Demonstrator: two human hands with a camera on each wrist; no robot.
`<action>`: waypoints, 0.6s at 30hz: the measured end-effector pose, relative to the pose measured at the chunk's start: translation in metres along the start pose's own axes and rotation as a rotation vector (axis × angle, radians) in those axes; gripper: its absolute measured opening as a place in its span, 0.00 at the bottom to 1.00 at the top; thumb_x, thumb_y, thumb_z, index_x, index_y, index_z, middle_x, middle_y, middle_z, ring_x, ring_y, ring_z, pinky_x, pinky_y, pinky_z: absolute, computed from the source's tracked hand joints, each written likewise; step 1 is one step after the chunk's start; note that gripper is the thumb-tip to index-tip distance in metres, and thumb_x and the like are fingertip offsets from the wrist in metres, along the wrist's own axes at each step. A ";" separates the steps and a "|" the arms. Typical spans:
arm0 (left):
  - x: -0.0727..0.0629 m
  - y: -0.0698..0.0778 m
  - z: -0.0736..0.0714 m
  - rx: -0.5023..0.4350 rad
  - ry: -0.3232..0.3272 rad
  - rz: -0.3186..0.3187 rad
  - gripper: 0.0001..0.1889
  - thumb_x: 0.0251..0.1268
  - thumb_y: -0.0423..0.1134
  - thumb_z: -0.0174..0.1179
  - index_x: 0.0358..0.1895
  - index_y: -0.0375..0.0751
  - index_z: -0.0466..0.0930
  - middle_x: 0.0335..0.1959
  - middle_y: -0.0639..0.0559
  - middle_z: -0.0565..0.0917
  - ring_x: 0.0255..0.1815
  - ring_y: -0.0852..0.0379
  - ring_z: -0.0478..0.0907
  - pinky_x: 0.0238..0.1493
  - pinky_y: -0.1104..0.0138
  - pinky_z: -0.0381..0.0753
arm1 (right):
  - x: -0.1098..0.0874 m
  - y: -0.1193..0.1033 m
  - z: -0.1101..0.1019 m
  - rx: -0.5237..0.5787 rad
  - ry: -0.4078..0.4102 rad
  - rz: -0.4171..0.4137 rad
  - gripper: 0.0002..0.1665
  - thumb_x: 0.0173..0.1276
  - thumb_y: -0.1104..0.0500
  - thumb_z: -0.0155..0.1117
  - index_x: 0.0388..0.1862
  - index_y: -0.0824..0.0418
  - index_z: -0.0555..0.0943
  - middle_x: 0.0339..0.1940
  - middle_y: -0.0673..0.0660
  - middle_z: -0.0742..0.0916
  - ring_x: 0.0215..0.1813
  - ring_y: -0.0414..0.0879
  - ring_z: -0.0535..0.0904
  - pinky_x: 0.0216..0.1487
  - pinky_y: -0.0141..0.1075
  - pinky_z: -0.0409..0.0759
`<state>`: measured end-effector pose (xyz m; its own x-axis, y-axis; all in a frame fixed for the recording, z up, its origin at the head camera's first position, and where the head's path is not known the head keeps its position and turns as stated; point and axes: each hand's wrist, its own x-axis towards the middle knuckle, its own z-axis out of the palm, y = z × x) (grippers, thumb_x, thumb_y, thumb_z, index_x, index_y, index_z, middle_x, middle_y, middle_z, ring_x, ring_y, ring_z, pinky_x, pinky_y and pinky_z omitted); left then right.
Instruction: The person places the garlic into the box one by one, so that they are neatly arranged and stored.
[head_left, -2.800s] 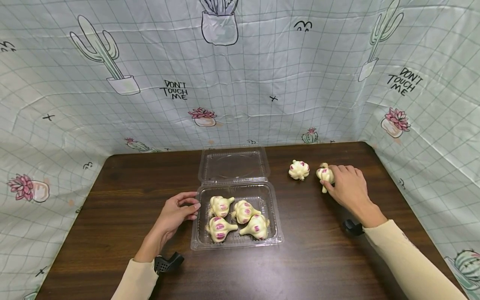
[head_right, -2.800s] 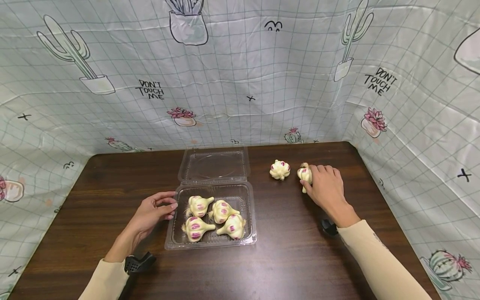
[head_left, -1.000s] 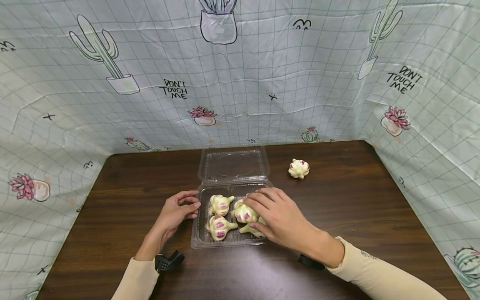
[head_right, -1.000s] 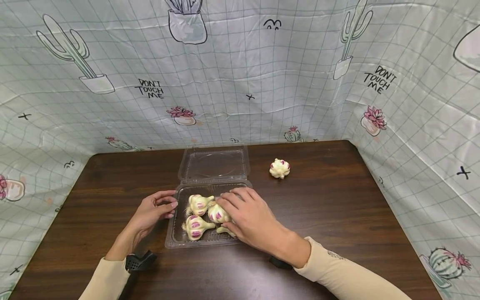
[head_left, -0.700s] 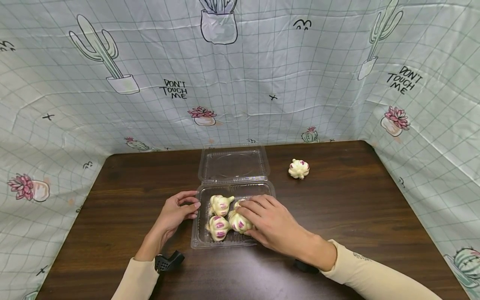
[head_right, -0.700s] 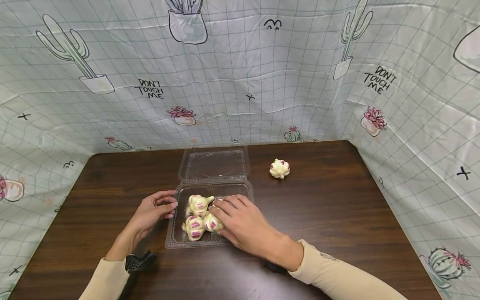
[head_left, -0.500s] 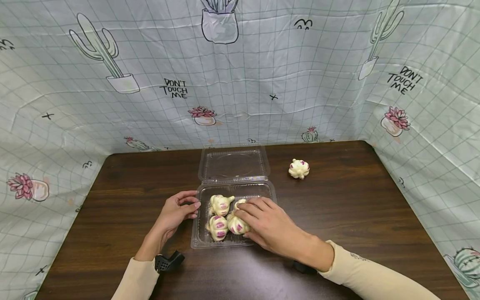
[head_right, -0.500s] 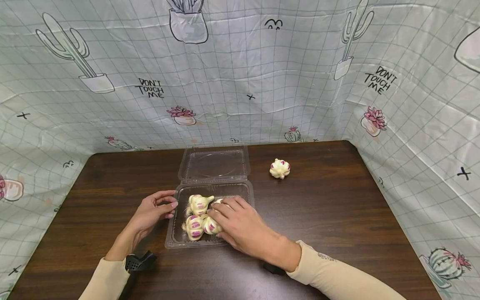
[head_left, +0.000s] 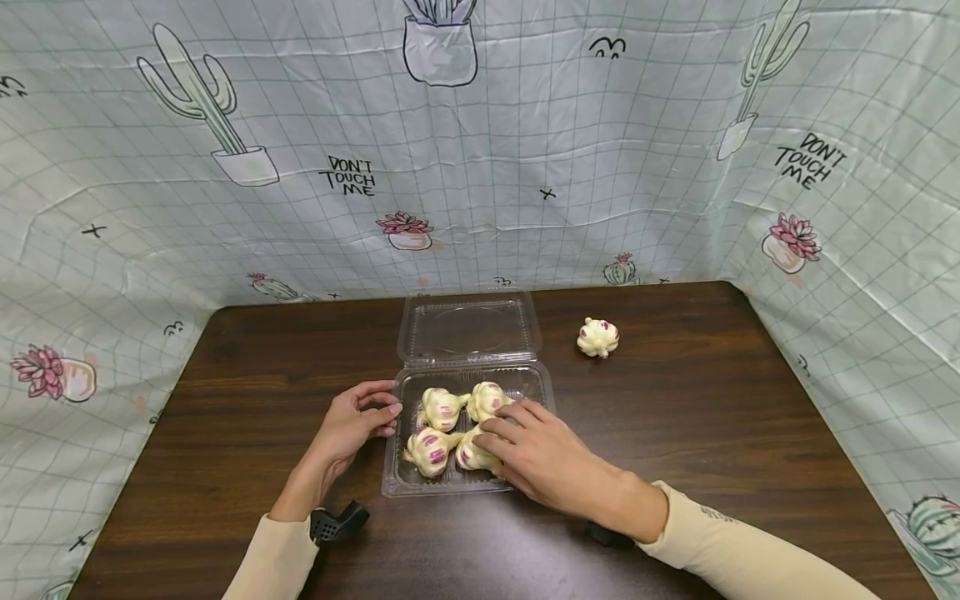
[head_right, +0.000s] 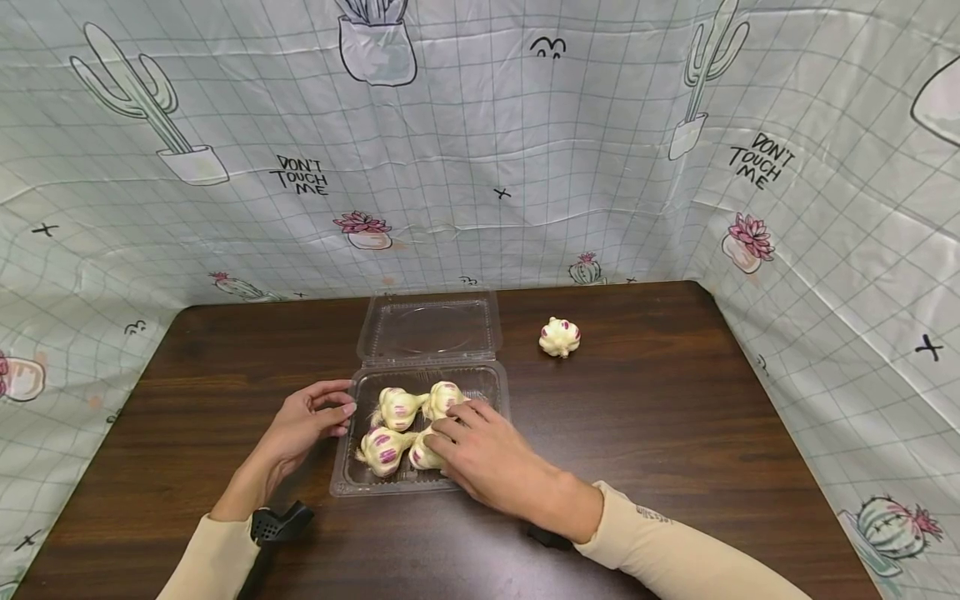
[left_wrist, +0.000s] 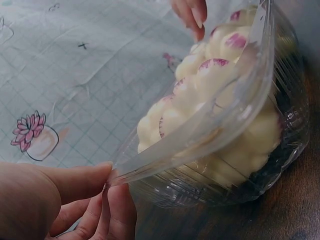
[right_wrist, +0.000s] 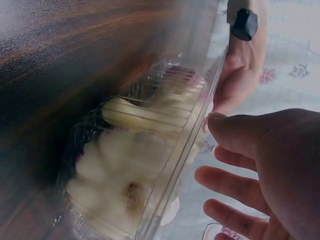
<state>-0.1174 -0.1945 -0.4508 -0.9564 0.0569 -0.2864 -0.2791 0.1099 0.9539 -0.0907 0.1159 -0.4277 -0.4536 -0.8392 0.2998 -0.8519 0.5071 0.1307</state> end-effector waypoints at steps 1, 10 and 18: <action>0.000 0.000 0.000 0.000 0.000 0.000 0.25 0.76 0.24 0.61 0.72 0.24 0.70 0.44 0.49 0.82 0.31 0.64 0.82 0.36 0.72 0.88 | -0.001 0.001 0.000 0.004 0.004 0.001 0.25 0.66 0.49 0.78 0.61 0.51 0.85 0.59 0.48 0.87 0.63 0.49 0.80 0.70 0.44 0.76; 0.000 -0.001 0.000 0.009 0.003 -0.003 0.24 0.76 0.25 0.61 0.72 0.25 0.70 0.45 0.48 0.81 0.33 0.63 0.82 0.36 0.72 0.88 | -0.011 0.021 -0.005 0.038 0.143 0.028 0.29 0.64 0.49 0.80 0.61 0.57 0.85 0.60 0.54 0.88 0.61 0.53 0.82 0.66 0.46 0.79; 0.000 -0.001 0.000 0.009 0.002 -0.007 0.25 0.76 0.25 0.61 0.72 0.25 0.70 0.46 0.48 0.81 0.33 0.63 0.83 0.37 0.72 0.88 | -0.025 0.055 -0.013 0.057 0.267 0.138 0.33 0.61 0.51 0.81 0.61 0.64 0.84 0.61 0.61 0.87 0.59 0.60 0.82 0.63 0.54 0.81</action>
<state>-0.1175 -0.1949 -0.4516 -0.9547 0.0542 -0.2926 -0.2847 0.1196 0.9511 -0.1230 0.1673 -0.4160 -0.4875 -0.6782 0.5499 -0.8037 0.5947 0.0209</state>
